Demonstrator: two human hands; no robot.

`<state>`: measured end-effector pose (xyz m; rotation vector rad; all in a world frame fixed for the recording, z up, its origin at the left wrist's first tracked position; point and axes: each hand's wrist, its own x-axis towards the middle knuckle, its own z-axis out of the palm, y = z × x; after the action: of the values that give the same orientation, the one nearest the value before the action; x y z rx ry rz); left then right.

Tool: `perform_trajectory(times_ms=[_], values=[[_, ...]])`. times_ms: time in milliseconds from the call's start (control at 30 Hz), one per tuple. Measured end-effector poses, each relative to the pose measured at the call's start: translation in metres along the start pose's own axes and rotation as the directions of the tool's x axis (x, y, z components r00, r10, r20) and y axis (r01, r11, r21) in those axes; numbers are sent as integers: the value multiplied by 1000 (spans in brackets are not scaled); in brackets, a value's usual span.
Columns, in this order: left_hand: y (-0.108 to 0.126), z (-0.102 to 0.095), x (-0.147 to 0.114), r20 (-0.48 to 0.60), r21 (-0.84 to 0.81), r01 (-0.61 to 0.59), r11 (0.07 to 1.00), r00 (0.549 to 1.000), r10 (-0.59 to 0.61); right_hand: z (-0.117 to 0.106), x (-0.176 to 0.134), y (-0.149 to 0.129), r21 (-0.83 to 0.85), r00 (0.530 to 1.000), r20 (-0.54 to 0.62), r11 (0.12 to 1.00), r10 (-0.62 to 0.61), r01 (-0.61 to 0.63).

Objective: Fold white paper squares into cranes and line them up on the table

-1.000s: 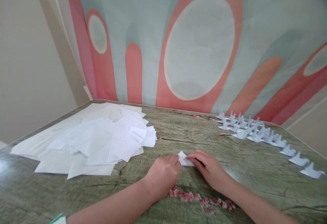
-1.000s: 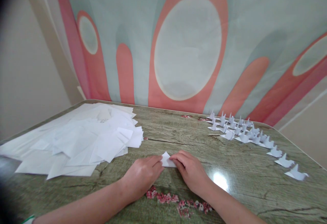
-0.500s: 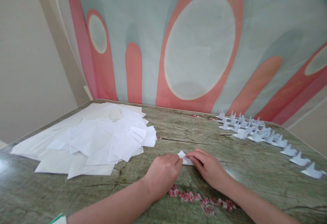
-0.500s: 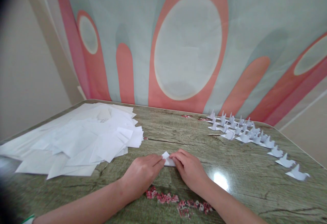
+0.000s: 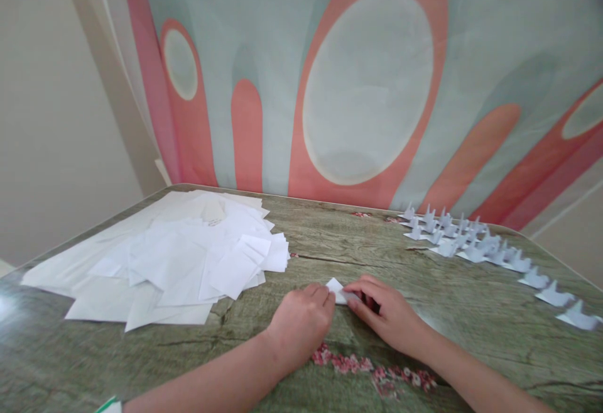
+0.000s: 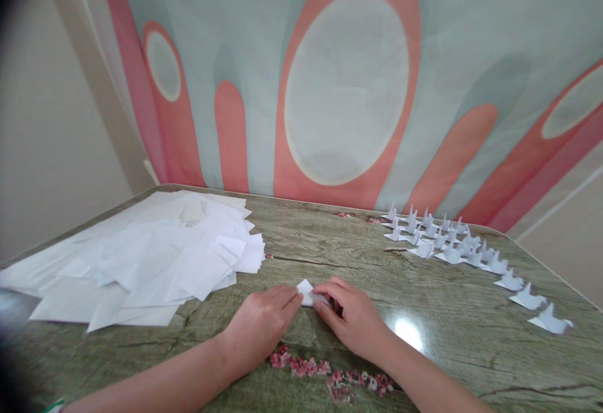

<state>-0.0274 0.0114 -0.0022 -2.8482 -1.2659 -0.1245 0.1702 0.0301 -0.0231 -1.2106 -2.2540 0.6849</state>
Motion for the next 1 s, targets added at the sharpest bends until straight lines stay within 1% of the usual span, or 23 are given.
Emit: perform_trajectory(times_ms=[167,300,733,1000], values=[[0,0,0,6,-2,-4,1000,1000,4,-5,-5,2,69,999,41,997,22,-25],[0,1,0,1,10,-15,1000,1000,15,-5,-4,6,83,997,71,996,27,-33],[4,1,2,11,53,13,998,1000,-14,-1,-1,5,90,1000,18,996,23,-24],[3,1,2,18,56,10,998,1000,-11,2,0,9,67,999,17,997,44,-45]])
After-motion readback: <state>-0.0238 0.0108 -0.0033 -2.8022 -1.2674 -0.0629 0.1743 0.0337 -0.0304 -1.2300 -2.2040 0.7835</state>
